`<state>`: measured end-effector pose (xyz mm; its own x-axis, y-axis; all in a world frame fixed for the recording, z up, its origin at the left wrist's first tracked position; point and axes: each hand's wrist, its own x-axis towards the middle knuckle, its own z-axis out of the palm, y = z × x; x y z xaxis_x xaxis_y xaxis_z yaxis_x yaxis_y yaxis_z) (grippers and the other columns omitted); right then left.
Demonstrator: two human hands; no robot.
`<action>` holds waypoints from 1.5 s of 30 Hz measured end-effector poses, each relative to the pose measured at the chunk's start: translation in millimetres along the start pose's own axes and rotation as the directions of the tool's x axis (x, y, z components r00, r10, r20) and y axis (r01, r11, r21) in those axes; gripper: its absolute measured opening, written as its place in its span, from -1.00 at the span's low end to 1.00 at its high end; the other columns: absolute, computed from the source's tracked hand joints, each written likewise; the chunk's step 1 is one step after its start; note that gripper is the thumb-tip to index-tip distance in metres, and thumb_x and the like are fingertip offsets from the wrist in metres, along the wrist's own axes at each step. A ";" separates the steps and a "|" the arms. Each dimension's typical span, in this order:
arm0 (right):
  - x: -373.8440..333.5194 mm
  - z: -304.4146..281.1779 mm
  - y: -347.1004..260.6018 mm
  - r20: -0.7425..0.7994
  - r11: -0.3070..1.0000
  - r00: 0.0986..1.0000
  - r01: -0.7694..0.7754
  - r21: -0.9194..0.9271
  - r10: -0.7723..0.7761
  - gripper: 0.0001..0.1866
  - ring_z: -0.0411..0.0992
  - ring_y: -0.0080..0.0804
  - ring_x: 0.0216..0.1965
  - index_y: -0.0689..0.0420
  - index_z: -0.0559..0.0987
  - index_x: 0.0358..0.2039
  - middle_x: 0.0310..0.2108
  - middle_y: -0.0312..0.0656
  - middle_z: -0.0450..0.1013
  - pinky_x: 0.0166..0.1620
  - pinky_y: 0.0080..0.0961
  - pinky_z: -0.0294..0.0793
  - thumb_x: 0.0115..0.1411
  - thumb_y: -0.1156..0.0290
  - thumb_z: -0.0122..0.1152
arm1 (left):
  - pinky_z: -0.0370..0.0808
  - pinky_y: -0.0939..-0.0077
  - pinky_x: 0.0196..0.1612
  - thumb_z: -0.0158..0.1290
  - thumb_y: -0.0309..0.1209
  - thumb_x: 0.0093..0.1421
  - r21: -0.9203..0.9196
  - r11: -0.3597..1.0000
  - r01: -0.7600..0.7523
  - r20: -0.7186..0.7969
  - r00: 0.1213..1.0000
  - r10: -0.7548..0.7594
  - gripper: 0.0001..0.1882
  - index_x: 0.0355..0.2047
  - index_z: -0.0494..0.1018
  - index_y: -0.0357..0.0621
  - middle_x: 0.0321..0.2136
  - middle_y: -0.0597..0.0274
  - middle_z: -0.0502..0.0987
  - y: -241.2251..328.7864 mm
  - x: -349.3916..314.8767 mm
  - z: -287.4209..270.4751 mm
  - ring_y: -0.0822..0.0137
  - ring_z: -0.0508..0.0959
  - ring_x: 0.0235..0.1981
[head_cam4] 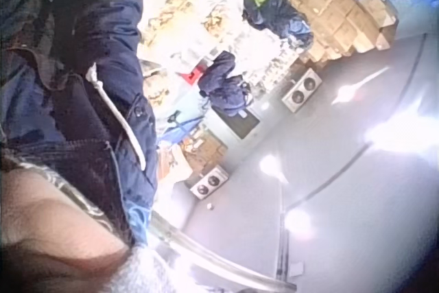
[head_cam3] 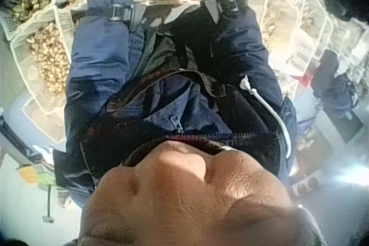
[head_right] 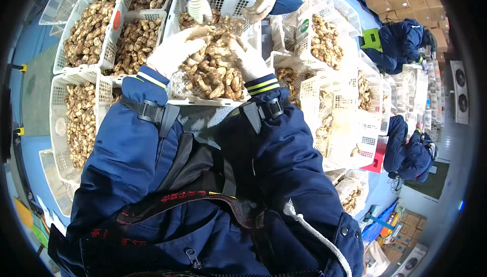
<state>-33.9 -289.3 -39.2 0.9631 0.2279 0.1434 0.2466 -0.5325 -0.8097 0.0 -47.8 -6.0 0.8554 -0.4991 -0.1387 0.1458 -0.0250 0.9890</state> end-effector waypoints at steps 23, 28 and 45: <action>8.1 -2.5 -14.9 -0.135 0.950 0.946 0.275 -0.145 -0.294 -0.61 0.40 -0.24 0.02 0.24 0.41 0.10 -0.02 -0.02 0.44 0.12 -0.46 0.34 0.35 0.31 -0.08 | 0.38 0.71 -0.59 -0.05 -0.21 0.34 -0.645 0.746 0.165 -0.044 0.967 -0.252 -0.72 -0.21 0.48 -0.17 -0.52 0.35 0.51 13.5 3.7 51.8 0.54 0.42 -0.63; 13.5 0.6 -36.3 -0.091 0.887 0.995 -0.001 0.462 0.049 -0.61 0.40 -0.42 -0.04 0.29 0.43 0.06 -0.08 -0.09 0.46 0.05 -0.51 0.37 0.34 0.29 -0.01 | 0.36 0.71 -0.60 -0.05 -0.22 0.33 -0.521 0.853 -0.008 -0.162 0.983 -0.089 -0.72 -0.22 0.50 -0.19 -0.54 0.39 0.50 32.3 -5.7 55.3 0.54 0.47 -0.60; 8.7 2.6 -49.1 -0.071 0.996 0.997 -0.043 -0.076 0.038 -0.51 0.47 -0.12 -0.05 0.24 0.46 0.00 -0.12 0.04 0.50 0.00 -0.35 0.44 0.08 0.27 0.27 | 0.40 0.78 -0.43 0.03 -0.35 0.27 -0.035 0.989 0.140 -0.121 0.982 -0.144 -0.58 0.13 0.36 -0.17 -0.23 0.38 0.48 27.1 -0.2 19.4 0.65 0.44 -0.47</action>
<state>-37.9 -259.1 0.4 0.9769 0.1495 0.1528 0.2125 -0.6024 -0.7694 -5.9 -65.1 21.8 0.8795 -0.3816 -0.2844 0.2818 -0.0641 0.9573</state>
